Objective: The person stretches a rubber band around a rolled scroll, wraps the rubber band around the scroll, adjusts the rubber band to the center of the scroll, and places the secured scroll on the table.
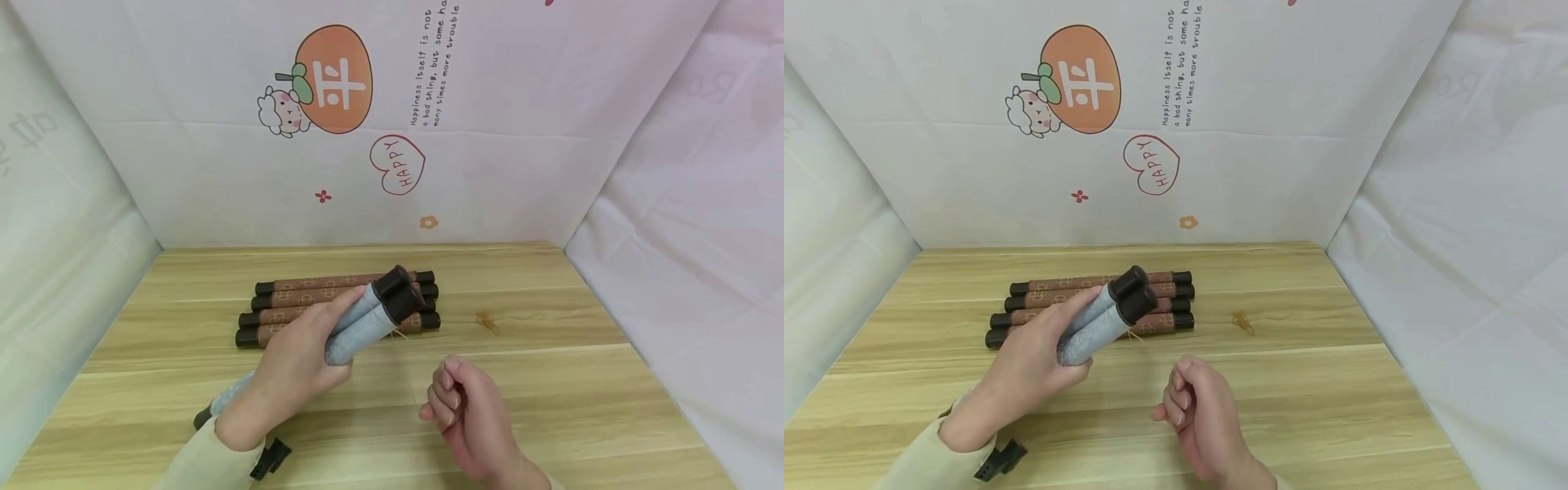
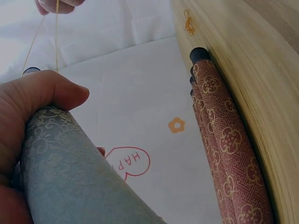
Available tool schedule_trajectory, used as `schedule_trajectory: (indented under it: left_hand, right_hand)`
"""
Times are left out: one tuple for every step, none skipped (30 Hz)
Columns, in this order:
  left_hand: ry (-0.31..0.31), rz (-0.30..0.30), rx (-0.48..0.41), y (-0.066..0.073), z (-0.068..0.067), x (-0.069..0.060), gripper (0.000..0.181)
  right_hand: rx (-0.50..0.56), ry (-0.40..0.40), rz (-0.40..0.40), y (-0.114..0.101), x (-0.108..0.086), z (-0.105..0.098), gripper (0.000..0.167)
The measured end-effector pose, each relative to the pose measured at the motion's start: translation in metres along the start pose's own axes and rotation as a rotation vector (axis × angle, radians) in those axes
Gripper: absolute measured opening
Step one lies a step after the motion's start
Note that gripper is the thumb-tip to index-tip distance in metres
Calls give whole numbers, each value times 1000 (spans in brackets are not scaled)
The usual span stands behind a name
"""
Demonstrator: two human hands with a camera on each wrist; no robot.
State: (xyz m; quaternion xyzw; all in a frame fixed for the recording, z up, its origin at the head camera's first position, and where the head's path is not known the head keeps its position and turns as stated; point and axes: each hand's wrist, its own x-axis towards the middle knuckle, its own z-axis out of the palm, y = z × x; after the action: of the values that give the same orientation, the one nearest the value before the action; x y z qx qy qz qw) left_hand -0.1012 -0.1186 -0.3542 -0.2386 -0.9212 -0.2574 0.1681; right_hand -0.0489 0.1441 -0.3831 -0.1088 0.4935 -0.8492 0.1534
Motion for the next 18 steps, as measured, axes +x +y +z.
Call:
schedule_trajectory:
  left_hand:
    - [4,11,1,1,0,-1,102]
    - [6,20,1,2,0,-2,102]
    - [8,32,5,3,0,-2,102]
    - [11,48,11,3,0,-3,102]
    - [16,69,17,4,0,-3,102]
    - [24,92,27,5,0,-4,103]
    - [37,122,37,5,0,-5,103]
    - [52,153,51,5,1,-6,103]
    - [71,189,63,5,2,-6,103]
    - [89,223,73,5,2,-7,102]
    - [108,255,82,5,3,-8,102]
    - [127,283,86,5,4,-8,102]
    - [142,308,90,4,5,-9,101]
    - [153,329,91,4,5,-10,101]
    - [163,349,90,4,6,-10,101]
    - [170,361,91,4,6,-10,101]
    - [176,373,91,3,6,-11,101]
    - [179,382,92,3,6,-11,101]
  right_hand:
    - [103,-25,49,-1,2,-1,38]
    - [205,-50,94,-1,3,-2,38]
    - [310,-81,133,-1,5,-3,38]
    - [416,-114,170,-1,7,-3,38]
    - [513,-149,200,-1,9,-4,38]
    - [598,-178,224,0,10,-5,38]
    - [671,-203,245,0,12,-5,37]
    - [727,-222,259,1,14,-5,36]
    - [772,-239,269,1,15,-4,34]
    - [807,-251,273,0,16,-4,32]
    - [826,-260,269,0,17,-3,30]
    - [832,-262,261,-1,18,-3,28]
    - [831,-261,254,-1,19,-2,29]
    - [823,-259,246,-2,20,-1,30]
    - [804,-256,236,-3,21,-1,32]
    - [782,-253,223,-4,22,0,35]
    - [759,-253,211,-5,23,0,38]
    - [737,-255,200,-6,23,0,41]
